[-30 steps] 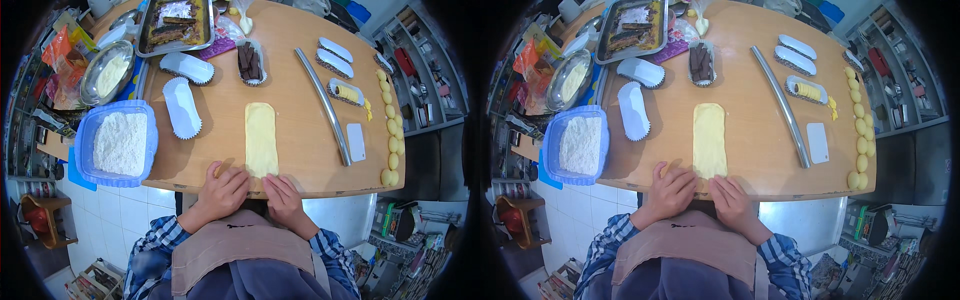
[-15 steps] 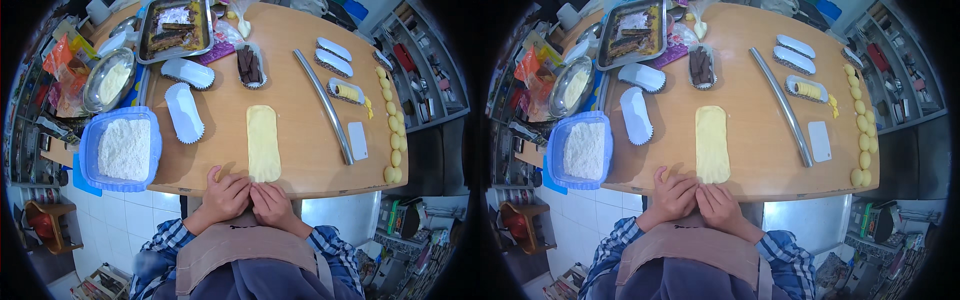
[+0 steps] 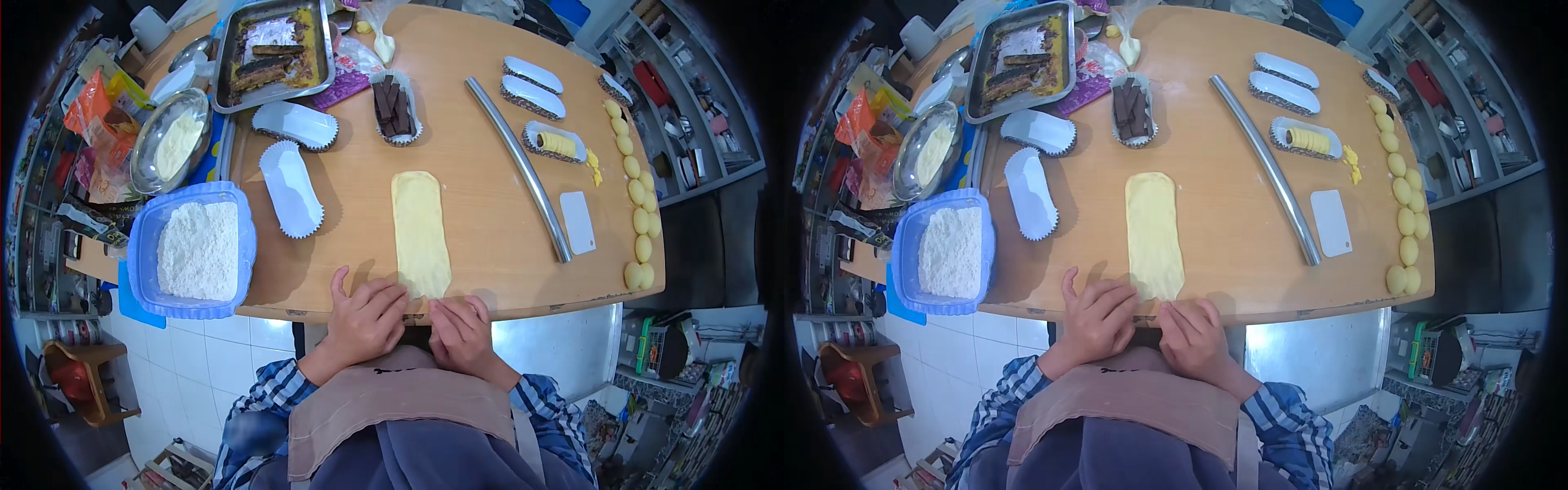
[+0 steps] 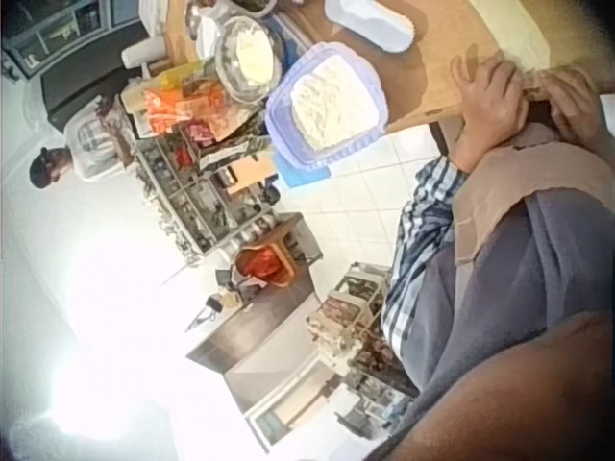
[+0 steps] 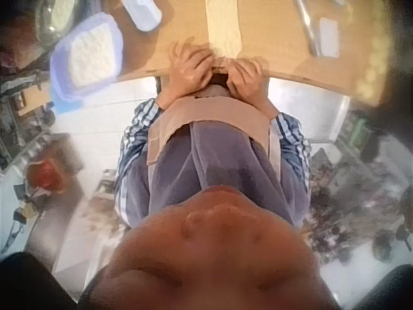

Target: The person prepares a pastry by flattening a piece of dough on a wooden table, piping a line of cream onto it, and placing a chocolate bar on top. They then use a scraper to cut fringe-like slits into the remaining dough before rolling the dough over the fillings and placing the finished pastry into a paper mold.

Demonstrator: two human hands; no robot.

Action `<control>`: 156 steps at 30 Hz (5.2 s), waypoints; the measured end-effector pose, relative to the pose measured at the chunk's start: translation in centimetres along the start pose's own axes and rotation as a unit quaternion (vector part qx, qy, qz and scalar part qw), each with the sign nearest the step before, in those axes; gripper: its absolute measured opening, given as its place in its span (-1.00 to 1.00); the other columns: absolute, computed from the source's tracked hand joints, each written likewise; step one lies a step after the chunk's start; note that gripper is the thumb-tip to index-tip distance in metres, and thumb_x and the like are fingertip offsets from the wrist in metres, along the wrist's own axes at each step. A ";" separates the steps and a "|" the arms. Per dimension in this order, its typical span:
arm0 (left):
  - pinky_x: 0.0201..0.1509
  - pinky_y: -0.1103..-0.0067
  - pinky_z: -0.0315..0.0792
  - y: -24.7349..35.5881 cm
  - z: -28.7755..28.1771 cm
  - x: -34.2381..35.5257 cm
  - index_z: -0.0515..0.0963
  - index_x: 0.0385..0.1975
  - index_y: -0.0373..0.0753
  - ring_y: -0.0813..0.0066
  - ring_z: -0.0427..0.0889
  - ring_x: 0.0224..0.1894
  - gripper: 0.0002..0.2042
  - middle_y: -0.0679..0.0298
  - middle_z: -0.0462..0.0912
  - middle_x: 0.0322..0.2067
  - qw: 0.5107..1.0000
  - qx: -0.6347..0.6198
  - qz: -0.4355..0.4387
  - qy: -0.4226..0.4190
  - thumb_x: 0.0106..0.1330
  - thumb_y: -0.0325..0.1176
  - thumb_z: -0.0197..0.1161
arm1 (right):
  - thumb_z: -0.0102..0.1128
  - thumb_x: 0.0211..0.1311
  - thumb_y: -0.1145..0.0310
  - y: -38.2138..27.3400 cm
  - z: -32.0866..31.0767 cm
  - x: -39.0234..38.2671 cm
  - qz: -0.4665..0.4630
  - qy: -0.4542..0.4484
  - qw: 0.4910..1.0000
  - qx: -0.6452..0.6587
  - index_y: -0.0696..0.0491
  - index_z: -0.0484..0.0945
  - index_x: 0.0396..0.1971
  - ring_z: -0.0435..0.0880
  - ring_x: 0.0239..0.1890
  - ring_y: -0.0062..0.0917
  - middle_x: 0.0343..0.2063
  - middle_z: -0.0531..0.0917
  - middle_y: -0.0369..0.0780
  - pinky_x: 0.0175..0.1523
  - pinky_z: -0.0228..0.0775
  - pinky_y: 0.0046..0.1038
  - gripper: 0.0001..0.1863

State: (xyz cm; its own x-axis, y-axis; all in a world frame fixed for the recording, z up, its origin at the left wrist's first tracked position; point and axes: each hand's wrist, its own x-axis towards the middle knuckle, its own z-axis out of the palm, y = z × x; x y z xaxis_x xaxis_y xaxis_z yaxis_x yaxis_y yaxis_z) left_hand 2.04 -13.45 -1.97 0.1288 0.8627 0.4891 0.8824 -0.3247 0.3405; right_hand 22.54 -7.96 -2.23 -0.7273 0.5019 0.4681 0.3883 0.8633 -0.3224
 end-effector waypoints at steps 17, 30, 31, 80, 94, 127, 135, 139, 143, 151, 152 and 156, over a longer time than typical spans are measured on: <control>0.27 -0.23 -0.23 1.0 -0.5 1.6 0.55 -0.03 -0.20 0.16 0.41 0.12 -0.55 0.21 0.51 -0.03 0.997 -0.027 -0.057 -0.032 0.06 -0.19 0.30 | 0.17 0.01 0.50 1.8 -0.9 0.7 0.043 0.001 0.999 0.001 0.21 0.50 -0.02 0.57 0.00 -0.36 -0.11 0.64 -0.14 0.12 0.20 -0.13 -0.56; 0.22 -0.30 -0.19 1.0 -1.1 2.5 0.35 0.19 -0.30 0.11 0.29 0.23 -0.39 0.14 0.41 0.11 0.987 -0.013 -0.100 -0.121 0.15 -0.15 0.25 | 0.10 -0.10 0.61 2.6 -1.0 4.7 0.125 0.085 0.988 0.021 0.18 0.50 0.00 0.56 -0.03 -0.27 -0.17 0.65 -0.10 0.10 0.19 -0.11 -0.48; 0.26 -0.28 -0.24 1.0 -1.2 2.7 0.30 0.22 -0.32 0.06 0.27 0.24 -0.37 0.10 0.40 0.14 0.983 -0.012 -0.108 -0.150 0.15 -0.16 0.24 | 0.10 -0.10 0.60 2.4 -1.1 5.2 0.122 0.066 0.990 0.018 0.17 0.49 0.02 0.54 -0.01 -0.27 -0.17 0.65 -0.10 0.12 0.17 -0.09 -0.47; 0.15 0.21 0.25 -3.2 -1.9 9.0 0.50 -0.02 -0.34 -0.01 0.33 0.09 -0.62 -0.02 0.44 -0.02 0.990 -0.050 -0.127 -0.030 0.16 -0.36 0.29 | 0.57 -0.27 0.31 23.8 -11.6 -0.4 0.514 0.057 0.854 -0.058 0.27 0.52 -0.01 0.66 -0.23 -0.30 -0.28 0.64 -0.01 -0.15 0.50 -0.34 -0.28; 0.21 0.28 0.21 -5.9 0.4 9.6 0.45 0.09 -0.37 0.05 0.31 0.11 -0.50 0.02 0.42 0.02 0.980 -0.089 -0.171 -0.049 0.19 -0.23 0.31 | 0.55 -0.29 0.46 23.6 -12.1 0.3 0.543 0.086 0.833 0.061 0.35 0.50 -0.12 0.72 -0.27 -0.35 -0.28 0.70 0.03 -0.19 0.56 -0.38 -0.37; 0.22 0.21 0.16 -6.5 0.7 9.6 0.48 0.09 -0.22 0.06 0.28 0.16 -0.53 0.03 0.41 0.07 0.988 -0.047 -0.136 -0.054 0.22 -0.14 0.27 | 0.13 0.06 0.56 7.1 -0.4 13.9 0.104 -0.102 0.985 -0.093 -0.03 0.57 0.04 0.28 0.23 -0.10 0.19 0.35 0.00 0.27 0.11 -0.07 -0.53; 0.25 0.24 0.16 -6.6 0.5 10.1 0.48 0.13 -0.24 0.06 0.27 0.19 -0.51 0.04 0.40 0.10 0.980 -0.066 -0.176 -0.059 0.22 -0.16 0.27 | 0.07 0.08 0.59 8.9 1.1 15.0 0.117 -0.076 0.990 -0.005 -0.04 0.60 0.01 0.25 0.26 -0.16 0.23 0.35 -0.06 0.28 0.05 -0.11 -0.54; 0.23 0.27 0.20 -6.4 0.2 10.3 0.50 0.08 -0.27 0.08 0.30 0.16 -0.53 0.06 0.41 0.08 0.981 -0.095 -0.169 -0.028 0.19 -0.21 0.31 | 0.07 0.09 0.60 9.1 1.0 14.3 0.123 -0.096 0.984 -0.084 -0.01 0.62 -0.02 0.26 0.25 -0.15 0.21 0.38 -0.06 0.29 0.07 -0.12 -0.58; 0.21 0.26 0.21 -6.5 0.8 9.9 0.51 0.04 -0.28 0.09 0.32 0.15 -0.56 0.05 0.42 0.06 0.983 -0.049 -0.170 -0.042 0.19 -0.22 0.31 | 0.06 0.11 0.58 9.4 1.1 13.7 0.138 -0.035 0.989 -0.026 -0.01 0.63 -0.05 0.30 0.22 -0.15 0.19 0.41 -0.06 0.28 0.09 -0.13 -0.61; 0.21 0.24 0.20 -6.2 0.7 10.2 0.53 -0.05 -0.31 0.06 0.33 0.11 -0.61 0.06 0.44 0.04 0.988 -0.073 -0.138 0.017 0.19 -0.21 0.29 | 0.07 0.10 0.58 10.2 1.8 12.7 0.160 0.008 0.986 -0.038 -0.06 0.61 -0.01 0.33 0.19 -0.16 0.18 0.43 -0.07 0.26 0.08 -0.13 -0.57; 0.21 0.24 0.20 -6.4 0.7 10.2 0.53 -0.05 -0.31 0.06 0.33 0.11 -0.61 0.06 0.44 0.04 0.988 -0.070 -0.139 0.017 0.19 -0.21 0.29 | 0.08 0.09 0.57 10.1 1.5 12.6 0.133 -0.003 0.988 -0.072 -0.07 0.60 0.00 0.33 0.19 -0.17 0.18 0.43 -0.07 0.25 0.08 -0.12 -0.56; 0.20 0.23 0.20 -6.6 0.3 9.9 0.59 -0.19 -0.29 0.07 0.34 0.10 -0.70 0.08 0.44 0.02 0.995 -0.021 -0.096 0.023 0.16 -0.24 0.32 | 0.11 0.06 0.51 9.5 1.4 12.8 0.118 -0.047 0.977 -0.172 -0.09 0.59 0.02 0.34 0.19 -0.18 0.19 0.42 -0.07 0.23 0.07 -0.06 -0.55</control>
State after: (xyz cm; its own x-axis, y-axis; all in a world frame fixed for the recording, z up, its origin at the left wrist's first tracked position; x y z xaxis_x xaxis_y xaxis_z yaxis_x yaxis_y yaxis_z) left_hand -2.34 -2.62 0.41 -0.0620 0.8917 0.4483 0.8685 -0.1732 0.4644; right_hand 16.12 6.57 -0.40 -0.6377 0.6957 0.3307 0.7066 0.6993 -0.1086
